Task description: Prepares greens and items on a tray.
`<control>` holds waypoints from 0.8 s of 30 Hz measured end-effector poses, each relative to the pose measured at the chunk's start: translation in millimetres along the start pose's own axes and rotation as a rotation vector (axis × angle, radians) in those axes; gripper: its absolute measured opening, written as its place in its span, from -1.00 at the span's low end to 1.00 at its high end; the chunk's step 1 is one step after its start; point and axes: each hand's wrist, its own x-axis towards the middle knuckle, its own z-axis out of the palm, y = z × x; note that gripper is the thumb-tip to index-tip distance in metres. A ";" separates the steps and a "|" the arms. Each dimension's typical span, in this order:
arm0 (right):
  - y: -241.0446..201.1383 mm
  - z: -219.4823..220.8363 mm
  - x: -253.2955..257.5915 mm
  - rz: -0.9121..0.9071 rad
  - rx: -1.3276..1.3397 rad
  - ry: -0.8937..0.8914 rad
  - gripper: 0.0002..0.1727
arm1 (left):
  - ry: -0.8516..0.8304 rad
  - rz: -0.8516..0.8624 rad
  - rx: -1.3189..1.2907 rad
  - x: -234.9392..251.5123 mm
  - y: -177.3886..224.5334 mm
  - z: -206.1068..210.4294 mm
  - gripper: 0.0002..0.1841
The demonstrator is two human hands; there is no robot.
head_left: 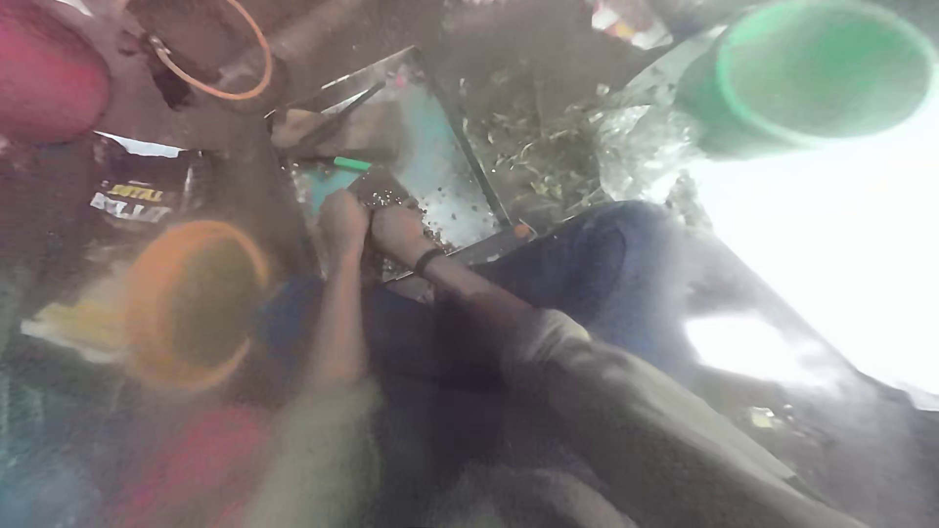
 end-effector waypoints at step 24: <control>19.4 12.3 -27.8 -0.028 0.100 0.052 -0.80 | -0.014 -0.046 0.007 -6.3 1.0 -9.5 -0.71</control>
